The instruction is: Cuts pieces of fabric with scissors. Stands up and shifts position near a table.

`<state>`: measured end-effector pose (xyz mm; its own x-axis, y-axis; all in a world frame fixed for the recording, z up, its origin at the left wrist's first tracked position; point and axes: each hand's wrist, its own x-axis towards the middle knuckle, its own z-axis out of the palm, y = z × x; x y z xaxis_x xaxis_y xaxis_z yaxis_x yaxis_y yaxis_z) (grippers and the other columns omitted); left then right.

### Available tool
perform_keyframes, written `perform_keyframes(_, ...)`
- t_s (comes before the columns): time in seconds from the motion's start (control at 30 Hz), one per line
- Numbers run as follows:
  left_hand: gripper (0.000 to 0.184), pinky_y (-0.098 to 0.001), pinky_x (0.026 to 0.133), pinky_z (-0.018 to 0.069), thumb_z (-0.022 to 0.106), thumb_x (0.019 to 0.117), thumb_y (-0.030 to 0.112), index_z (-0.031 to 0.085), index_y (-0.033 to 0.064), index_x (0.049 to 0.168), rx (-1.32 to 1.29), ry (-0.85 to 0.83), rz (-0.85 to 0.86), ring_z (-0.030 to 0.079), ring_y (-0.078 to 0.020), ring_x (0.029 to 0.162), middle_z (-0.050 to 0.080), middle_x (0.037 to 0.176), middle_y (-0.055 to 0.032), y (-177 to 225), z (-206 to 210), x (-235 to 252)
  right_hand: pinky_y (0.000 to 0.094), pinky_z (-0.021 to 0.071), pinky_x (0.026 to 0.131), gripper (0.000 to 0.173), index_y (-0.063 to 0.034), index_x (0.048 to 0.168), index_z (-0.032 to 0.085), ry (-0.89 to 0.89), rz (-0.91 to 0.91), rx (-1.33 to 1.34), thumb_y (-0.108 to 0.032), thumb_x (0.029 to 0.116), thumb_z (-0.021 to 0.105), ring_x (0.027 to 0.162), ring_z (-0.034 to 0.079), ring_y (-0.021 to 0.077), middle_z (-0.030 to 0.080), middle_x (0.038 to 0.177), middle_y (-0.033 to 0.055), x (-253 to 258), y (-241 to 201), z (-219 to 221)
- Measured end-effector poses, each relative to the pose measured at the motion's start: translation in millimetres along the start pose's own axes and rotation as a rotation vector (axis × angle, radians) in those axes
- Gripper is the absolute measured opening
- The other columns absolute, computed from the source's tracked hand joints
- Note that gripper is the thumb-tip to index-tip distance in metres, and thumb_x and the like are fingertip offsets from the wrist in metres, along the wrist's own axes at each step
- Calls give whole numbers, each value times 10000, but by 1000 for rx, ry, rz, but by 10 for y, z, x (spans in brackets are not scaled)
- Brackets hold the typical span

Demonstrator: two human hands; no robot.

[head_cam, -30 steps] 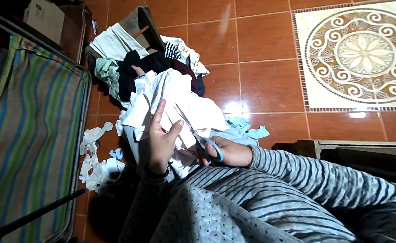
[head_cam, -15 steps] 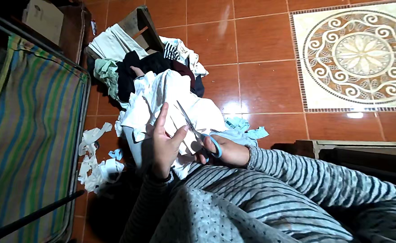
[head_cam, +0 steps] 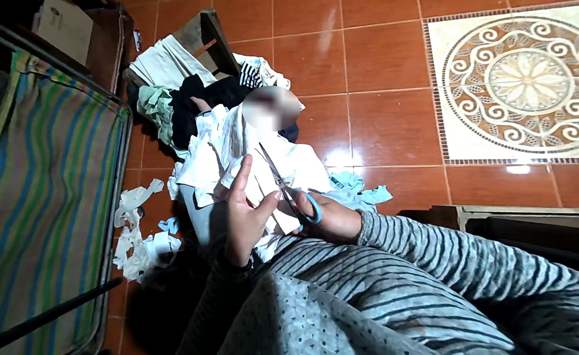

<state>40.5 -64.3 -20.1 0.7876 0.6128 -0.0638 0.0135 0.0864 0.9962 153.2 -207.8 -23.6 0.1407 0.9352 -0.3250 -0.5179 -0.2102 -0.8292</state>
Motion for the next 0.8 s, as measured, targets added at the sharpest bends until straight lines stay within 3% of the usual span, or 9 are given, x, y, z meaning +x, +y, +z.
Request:
perform_keyframes(0.13, 823, -320, 1005, 557, 719, 823, -50, 372, 37, 1564, 7, 9, 2, 616, -159, 1240, 472, 1542, -121, -17, -23, -17, 149, 460, 546, 499, -226, 737, 627, 11, -38, -21, -635, 988, 490, 591, 564, -42, 625, 666, -136, 8, 46, -9)
perform_keyframes(0.3, 847, -316, 1004, 559, 721, 817, -67, 346, 23, 1571, -12, -33, 14, 627, -152, 1223, 493, 1521, -122, -16, -18, -50, 168, 481, 556, 559, -198, 848, 620, 5, 20, 16, -719, 955, 451, 601, 568, -20, 614, 697, -115, 8, 10, 3)
perform_keyframes(0.53, 818, -319, 983, 572, 706, 818, -70, 369, 15, 1559, -33, -71, 51, 648, -156, 1187, 523, 1494, -124, 14, -88, -78, 151, 437, 529, 532, -226, 742, 610, -48, -23, -12, -685, 973, 473, 574, 544, -36, 608, 658, -133, 39, 28, -50)
perform_keyframes(0.8, 819, -341, 988, 576, 679, 817, -76, 340, -15, 1560, -93, -198, -20, 668, -171, 1151, 588, 1414, -125, 201, -288, -178, 168, 476, 570, 668, -206, 834, 655, -207, -23, -39, -844, 866, 461, 661, 603, -1, 665, 770, -95, 53, 93, -164)
